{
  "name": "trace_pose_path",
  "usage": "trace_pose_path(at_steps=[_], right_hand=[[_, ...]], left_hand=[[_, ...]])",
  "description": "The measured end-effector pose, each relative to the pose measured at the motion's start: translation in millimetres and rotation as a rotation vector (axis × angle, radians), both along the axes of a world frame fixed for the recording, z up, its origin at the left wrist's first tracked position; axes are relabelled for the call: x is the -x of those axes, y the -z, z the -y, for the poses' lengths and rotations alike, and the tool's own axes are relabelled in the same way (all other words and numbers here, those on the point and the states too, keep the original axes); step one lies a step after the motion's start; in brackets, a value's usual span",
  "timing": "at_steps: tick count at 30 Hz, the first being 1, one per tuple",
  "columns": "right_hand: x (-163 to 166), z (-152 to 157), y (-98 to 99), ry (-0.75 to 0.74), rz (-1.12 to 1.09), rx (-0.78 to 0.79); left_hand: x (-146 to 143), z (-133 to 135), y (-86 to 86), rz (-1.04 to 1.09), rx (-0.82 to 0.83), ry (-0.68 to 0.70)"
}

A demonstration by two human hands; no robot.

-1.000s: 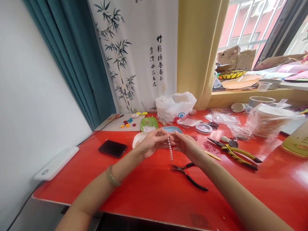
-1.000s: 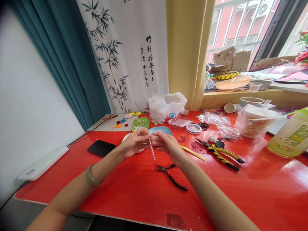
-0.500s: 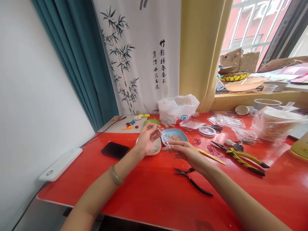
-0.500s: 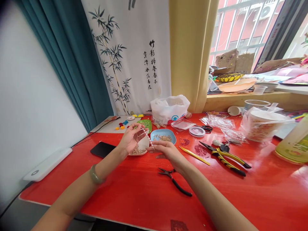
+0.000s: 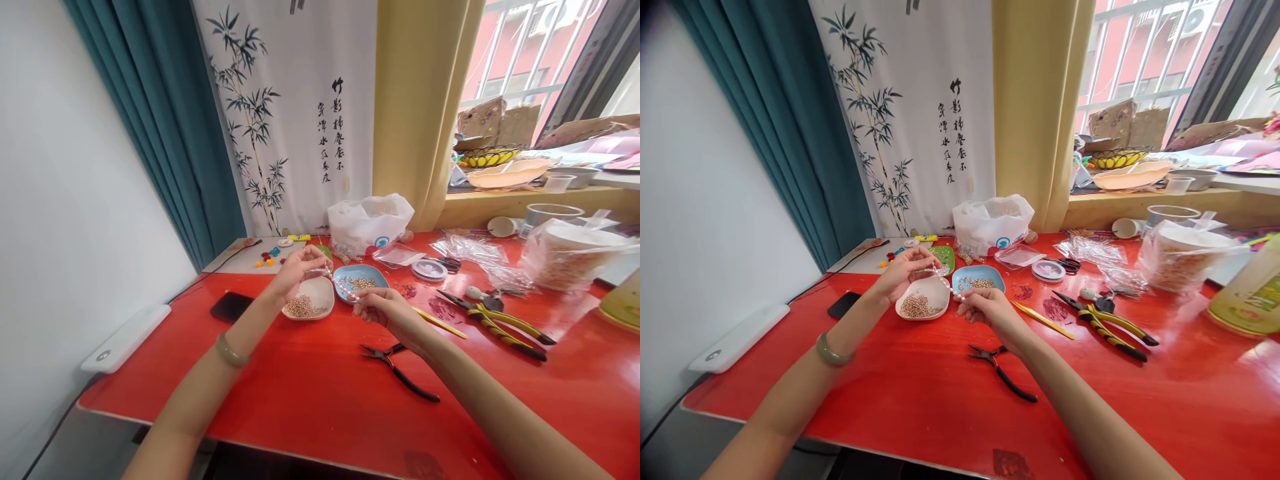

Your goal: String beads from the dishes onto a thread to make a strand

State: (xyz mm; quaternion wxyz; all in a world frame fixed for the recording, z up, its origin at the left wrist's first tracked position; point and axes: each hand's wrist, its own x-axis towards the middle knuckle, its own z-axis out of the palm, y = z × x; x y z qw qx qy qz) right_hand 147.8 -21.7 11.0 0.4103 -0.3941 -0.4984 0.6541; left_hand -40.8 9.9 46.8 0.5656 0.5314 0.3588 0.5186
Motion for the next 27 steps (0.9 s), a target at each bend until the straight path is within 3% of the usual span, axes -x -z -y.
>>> trace_pose_path(at_steps=[16,27], right_hand=[[-2.1,4.2,-12.1,0.009,0.121,-0.100],[-4.1,1.5,-5.5,-0.098,0.242,-0.117]], left_hand=[[2.3,-1.0,-2.9,0.136,0.020,-0.102],[-2.0,-0.4,1.7,0.165,0.023,-0.140]])
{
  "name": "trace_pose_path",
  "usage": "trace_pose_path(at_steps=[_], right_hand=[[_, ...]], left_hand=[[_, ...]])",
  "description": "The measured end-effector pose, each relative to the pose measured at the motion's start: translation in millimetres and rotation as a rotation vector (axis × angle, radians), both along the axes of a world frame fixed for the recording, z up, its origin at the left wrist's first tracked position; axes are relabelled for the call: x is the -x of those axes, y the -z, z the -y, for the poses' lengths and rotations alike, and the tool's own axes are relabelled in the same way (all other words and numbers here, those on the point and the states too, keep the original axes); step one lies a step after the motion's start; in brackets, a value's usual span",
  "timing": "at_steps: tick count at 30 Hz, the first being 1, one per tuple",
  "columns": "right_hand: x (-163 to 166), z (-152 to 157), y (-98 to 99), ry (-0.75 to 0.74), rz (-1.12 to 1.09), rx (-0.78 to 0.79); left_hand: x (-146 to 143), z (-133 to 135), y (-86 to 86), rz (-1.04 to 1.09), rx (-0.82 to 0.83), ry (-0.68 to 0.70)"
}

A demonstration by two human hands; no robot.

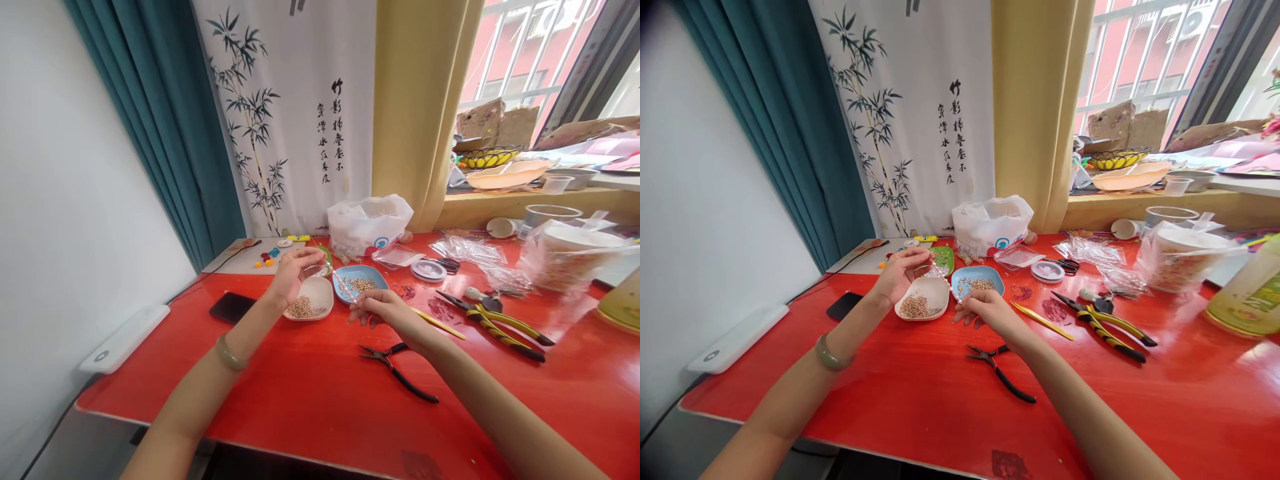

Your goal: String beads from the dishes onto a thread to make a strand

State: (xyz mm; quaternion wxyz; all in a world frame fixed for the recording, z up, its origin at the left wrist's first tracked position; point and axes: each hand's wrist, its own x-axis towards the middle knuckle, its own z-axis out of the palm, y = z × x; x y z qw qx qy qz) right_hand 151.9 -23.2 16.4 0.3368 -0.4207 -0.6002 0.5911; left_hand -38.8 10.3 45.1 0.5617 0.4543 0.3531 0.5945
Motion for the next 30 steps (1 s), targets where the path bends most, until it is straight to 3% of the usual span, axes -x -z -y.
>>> trace_pose_path(at_steps=[7,15,22,30], right_hand=[[-1.3,-2.3,1.6,0.004,-0.054,0.041],[1.4,-3.1,5.4,-0.011,-0.240,0.066],[2.0,-5.0,3.8,0.041,-0.247,0.068],[2.1,-1.0,1.8,0.091,-0.238,0.018]], left_hand=[[-2.7,0.8,2.1,-0.048,0.007,0.020],[-5.4,1.5,0.9,0.086,0.033,0.092],[-3.5,-4.1,4.2,0.240,0.189,0.109],[-4.8,-4.0,5.1,0.250,0.181,0.112]])
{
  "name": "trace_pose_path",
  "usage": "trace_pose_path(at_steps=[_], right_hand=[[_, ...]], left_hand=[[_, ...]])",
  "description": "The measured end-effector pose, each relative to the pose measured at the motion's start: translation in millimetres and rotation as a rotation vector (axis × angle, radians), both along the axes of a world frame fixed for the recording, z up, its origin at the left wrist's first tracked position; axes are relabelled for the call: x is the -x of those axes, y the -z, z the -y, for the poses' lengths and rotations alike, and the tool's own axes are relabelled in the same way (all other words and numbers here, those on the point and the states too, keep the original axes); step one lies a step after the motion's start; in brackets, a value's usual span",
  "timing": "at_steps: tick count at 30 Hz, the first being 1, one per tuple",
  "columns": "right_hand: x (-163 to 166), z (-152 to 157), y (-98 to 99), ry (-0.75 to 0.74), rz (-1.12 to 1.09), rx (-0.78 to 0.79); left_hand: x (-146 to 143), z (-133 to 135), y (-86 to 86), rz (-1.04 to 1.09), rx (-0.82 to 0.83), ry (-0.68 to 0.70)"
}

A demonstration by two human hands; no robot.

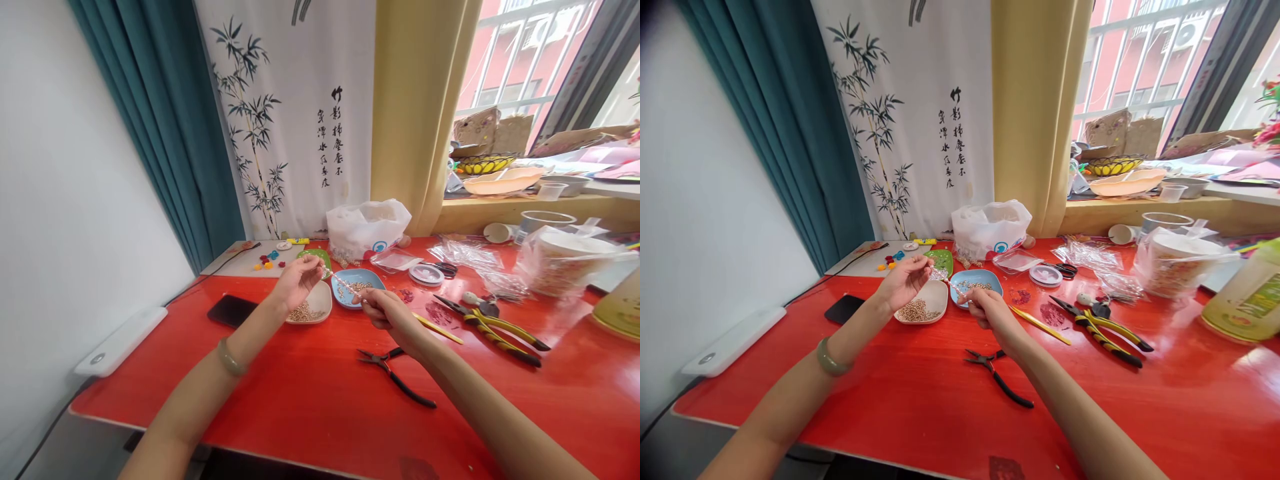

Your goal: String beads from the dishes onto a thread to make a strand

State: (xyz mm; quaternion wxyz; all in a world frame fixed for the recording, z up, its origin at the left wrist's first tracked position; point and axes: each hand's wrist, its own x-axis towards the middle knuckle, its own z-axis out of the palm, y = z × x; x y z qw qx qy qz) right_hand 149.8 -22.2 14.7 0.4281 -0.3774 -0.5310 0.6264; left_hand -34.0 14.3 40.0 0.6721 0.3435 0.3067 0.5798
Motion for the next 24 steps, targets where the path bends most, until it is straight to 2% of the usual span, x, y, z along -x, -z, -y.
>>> trace_pose_path(at_steps=[10,16,20,24], right_hand=[[0.4,-2.0,3.3,-0.053,-0.049,0.024],[0.5,-4.6,9.7,-0.076,0.037,-0.046],[0.2,-3.5,8.8,-0.130,0.084,-0.041],[0.0,0.9,3.5,-0.118,0.171,-0.043]], left_hand=[[1.2,0.2,0.5,-0.005,-0.042,-0.052],[0.6,3.9,-2.2,0.029,-0.113,-0.053],[1.1,6.0,-4.3,-0.080,-0.202,-0.108],[2.1,9.9,-9.5,-0.190,-0.249,-0.188]])
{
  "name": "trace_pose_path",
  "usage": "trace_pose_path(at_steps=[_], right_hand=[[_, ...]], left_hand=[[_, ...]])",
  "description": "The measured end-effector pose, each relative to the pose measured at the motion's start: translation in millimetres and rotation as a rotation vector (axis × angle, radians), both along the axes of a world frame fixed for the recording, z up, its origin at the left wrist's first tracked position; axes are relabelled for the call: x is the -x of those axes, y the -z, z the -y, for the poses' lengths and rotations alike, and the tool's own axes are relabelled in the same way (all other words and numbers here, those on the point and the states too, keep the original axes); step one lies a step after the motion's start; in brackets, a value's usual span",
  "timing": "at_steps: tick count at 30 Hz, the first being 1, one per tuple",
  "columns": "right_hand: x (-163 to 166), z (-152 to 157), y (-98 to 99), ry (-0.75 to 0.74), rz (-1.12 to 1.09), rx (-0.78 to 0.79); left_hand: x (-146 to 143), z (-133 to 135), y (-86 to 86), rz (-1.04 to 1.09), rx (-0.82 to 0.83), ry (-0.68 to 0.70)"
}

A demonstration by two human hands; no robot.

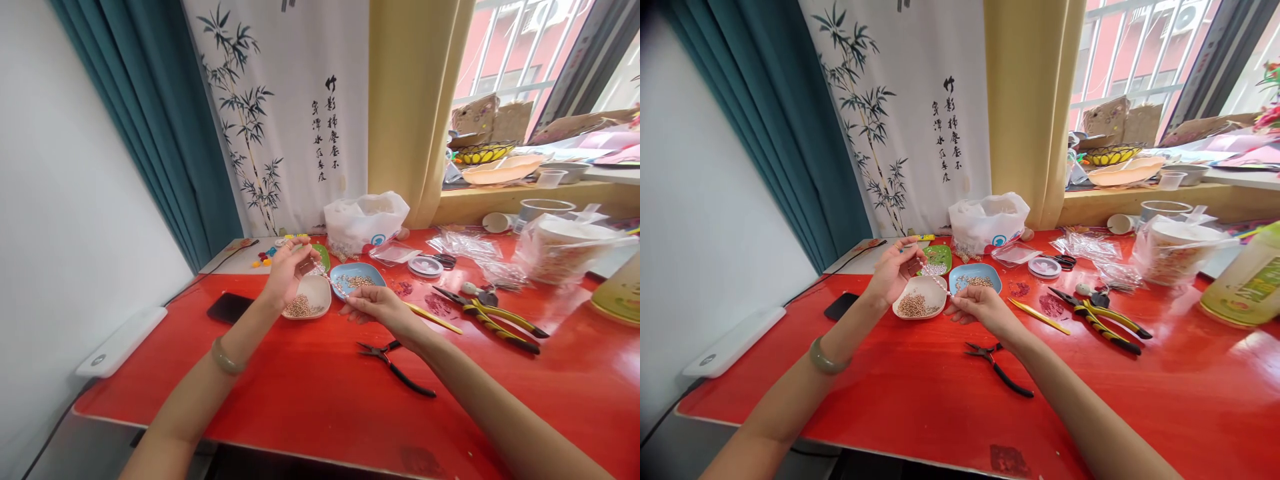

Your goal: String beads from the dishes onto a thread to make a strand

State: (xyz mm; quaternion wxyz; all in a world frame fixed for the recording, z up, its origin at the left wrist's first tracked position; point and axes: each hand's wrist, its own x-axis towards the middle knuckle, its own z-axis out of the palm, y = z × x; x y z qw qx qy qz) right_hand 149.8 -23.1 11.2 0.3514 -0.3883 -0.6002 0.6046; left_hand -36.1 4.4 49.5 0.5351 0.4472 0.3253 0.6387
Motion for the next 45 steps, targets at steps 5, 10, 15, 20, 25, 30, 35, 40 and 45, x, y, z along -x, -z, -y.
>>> trace_pose_path(at_steps=[5,10,15,20,25,30,35,40,45], right_hand=[[-1.5,2.9,-4.0,0.040,0.023,-0.037],[-1.7,2.9,-5.8,0.075,-0.059,-0.039],[-1.9,4.4,-7.2,0.079,-0.113,-0.062],[-2.1,8.7,-12.1,0.090,-0.151,-0.139],[-1.0,9.9,-12.4,0.133,-0.140,-0.237],[0.0,8.5,-8.6,0.182,-0.112,-0.308],[1.0,10.9,-11.3,0.208,-0.075,-0.363],[1.3,11.3,-11.3,0.232,-0.063,-0.409],[-0.1,8.9,-5.8,0.246,-0.017,-0.499]], left_hand=[[-0.3,5.2,-5.2,-0.156,-0.129,-0.005],[-6.2,12.5,-5.7,-0.385,-0.204,0.037],[-15.8,28.0,-8.0,-0.668,-0.268,0.066],[-20.5,34.1,-6.0,-0.861,-0.387,0.051],[-20.4,31.4,-1.2,-0.838,-0.391,0.080],[-20.0,31.7,-2.0,-0.877,-0.421,0.067],[-20.9,33.8,-3.1,-0.827,-0.417,0.074],[-21.3,34.5,-2.2,-0.839,-0.449,0.045],[-20.9,34.5,-3.4,-0.929,-0.554,0.018]])
